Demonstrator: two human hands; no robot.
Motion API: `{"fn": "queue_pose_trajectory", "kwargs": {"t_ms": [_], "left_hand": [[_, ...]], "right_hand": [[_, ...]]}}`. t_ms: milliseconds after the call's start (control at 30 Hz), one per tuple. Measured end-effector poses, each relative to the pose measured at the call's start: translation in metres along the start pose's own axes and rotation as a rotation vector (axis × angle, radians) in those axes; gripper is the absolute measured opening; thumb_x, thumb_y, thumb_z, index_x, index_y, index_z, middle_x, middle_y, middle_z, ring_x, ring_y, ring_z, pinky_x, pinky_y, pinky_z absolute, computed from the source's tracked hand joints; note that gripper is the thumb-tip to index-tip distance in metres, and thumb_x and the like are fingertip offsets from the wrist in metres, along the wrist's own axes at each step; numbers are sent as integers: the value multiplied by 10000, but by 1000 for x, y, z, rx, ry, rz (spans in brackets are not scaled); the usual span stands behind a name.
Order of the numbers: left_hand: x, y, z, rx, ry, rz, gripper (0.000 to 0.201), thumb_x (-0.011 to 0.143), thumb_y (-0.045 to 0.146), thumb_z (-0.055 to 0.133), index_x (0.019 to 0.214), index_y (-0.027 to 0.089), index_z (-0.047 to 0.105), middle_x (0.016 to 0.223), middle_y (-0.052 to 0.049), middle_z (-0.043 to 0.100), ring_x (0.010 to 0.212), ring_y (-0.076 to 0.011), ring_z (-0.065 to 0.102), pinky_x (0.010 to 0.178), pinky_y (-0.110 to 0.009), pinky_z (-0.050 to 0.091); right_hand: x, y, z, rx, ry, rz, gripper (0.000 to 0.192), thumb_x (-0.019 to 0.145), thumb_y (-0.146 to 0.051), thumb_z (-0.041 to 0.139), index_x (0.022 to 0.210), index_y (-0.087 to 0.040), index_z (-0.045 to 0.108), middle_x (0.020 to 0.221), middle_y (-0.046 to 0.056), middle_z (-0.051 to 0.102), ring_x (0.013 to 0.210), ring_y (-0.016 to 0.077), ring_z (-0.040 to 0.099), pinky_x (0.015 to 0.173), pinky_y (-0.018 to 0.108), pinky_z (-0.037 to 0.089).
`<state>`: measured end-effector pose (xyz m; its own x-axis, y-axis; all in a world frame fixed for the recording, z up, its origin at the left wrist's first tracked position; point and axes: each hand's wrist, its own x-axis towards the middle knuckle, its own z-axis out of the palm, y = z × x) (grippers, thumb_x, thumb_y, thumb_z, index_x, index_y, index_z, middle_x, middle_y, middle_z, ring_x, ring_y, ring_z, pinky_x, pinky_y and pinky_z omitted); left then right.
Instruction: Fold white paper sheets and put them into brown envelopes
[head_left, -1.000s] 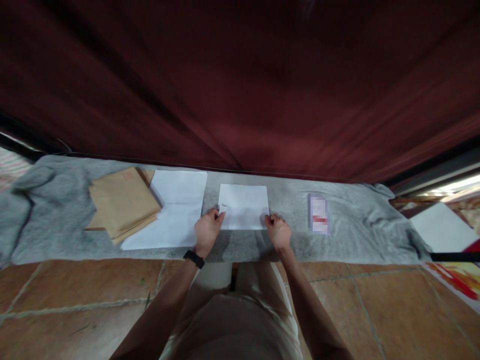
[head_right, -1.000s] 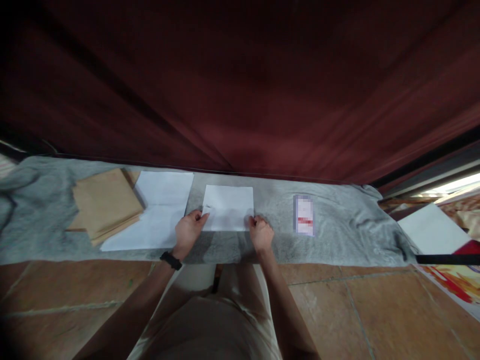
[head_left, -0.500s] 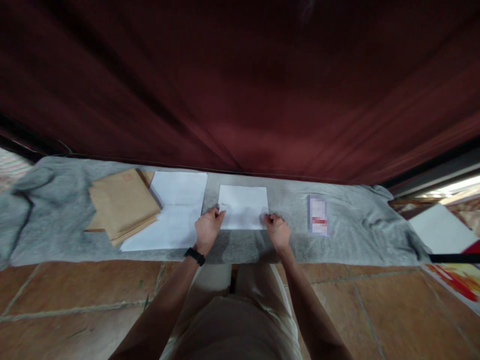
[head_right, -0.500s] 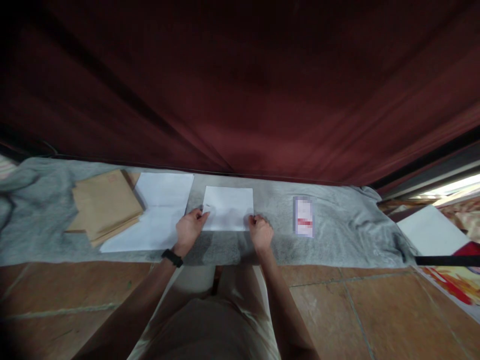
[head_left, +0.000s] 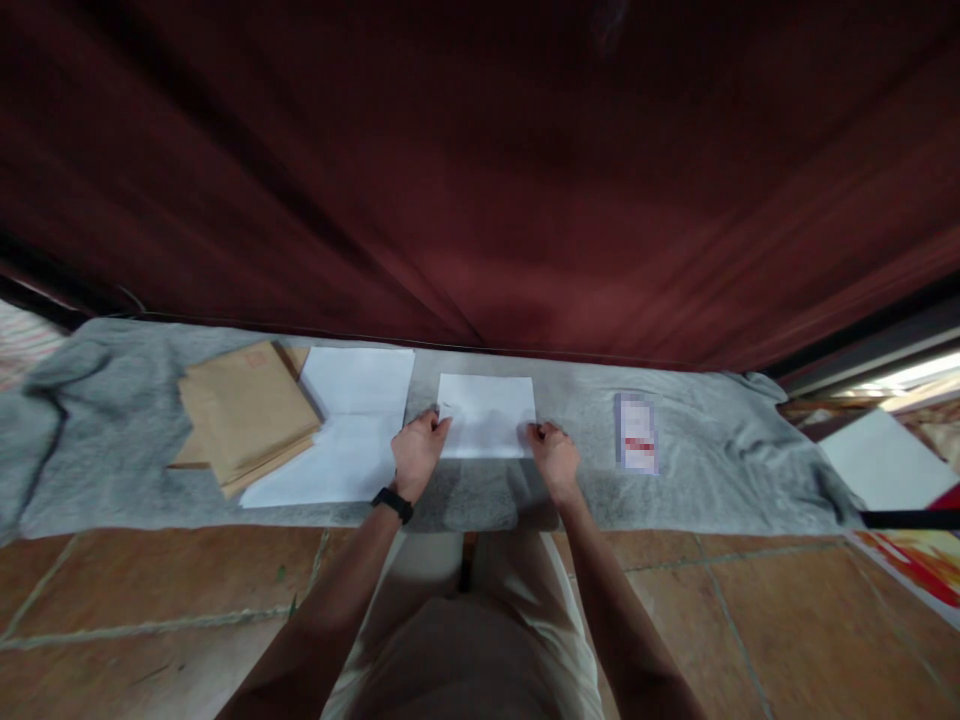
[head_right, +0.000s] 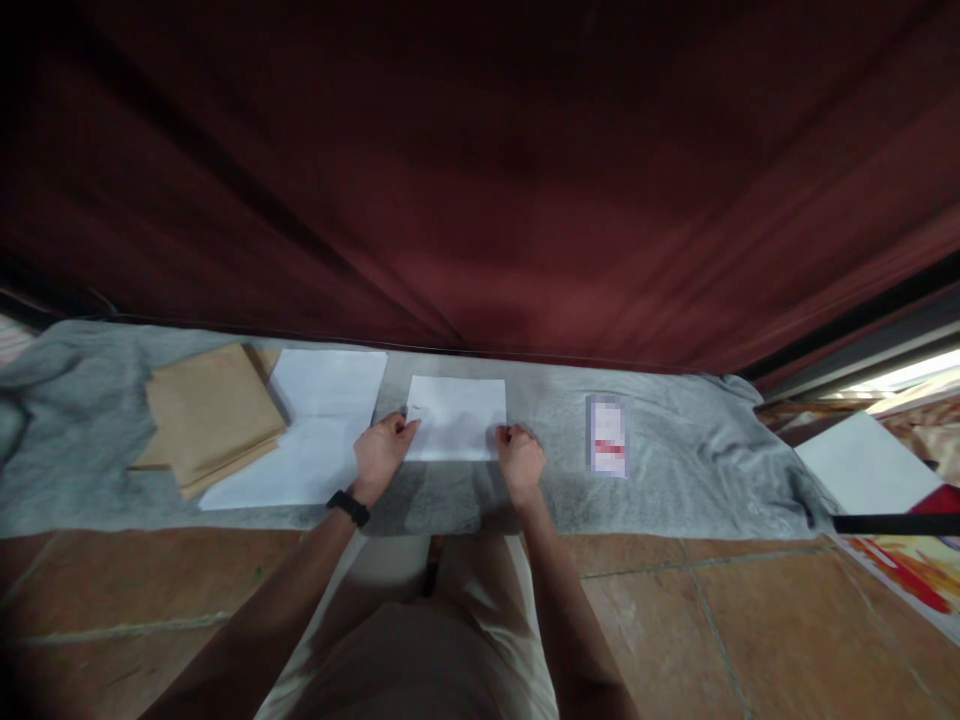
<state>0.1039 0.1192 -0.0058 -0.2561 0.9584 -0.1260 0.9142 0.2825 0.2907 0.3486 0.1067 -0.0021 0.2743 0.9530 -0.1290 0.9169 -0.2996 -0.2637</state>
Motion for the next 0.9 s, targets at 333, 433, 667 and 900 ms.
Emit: {"fn": "queue_pose_trajectory", "kwargs": {"t_ms": [333,433,667,900], "left_hand": [[14,7,-4,23,-16,-36,371,985,545,496,995,249,720,950,-90,782,926,-255,732,733,-292,468],[18,8,-4,15,-15,-39,370,982,544,499,993,248,722,957,-94,781,935,-260,731,736,-297,470],[32,8,1,0,20,-19,360,979,539,507,974,247,718,945,-93,784,931,-263,733,731,-300,467],[47,10,-1,-12,25,-3,363,980,534,491,964,248,714,932,-93,784,916,-277,735,734,-320,462]], "right_hand": [[12,-7,4,-73,40,24,393,1043,-474,492,990,-174,739,919,150,775,870,248,764,773,315,549],[16,-8,5,-86,61,18,394,1043,-483,492,992,-178,737,920,142,776,874,248,761,766,308,540],[27,-12,7,-84,77,8,414,1044,-470,483,998,-146,737,910,145,772,846,228,753,754,286,520],[38,-17,8,-79,104,-2,417,1045,-457,472,1011,-140,741,906,143,766,848,226,747,756,285,514]]}}
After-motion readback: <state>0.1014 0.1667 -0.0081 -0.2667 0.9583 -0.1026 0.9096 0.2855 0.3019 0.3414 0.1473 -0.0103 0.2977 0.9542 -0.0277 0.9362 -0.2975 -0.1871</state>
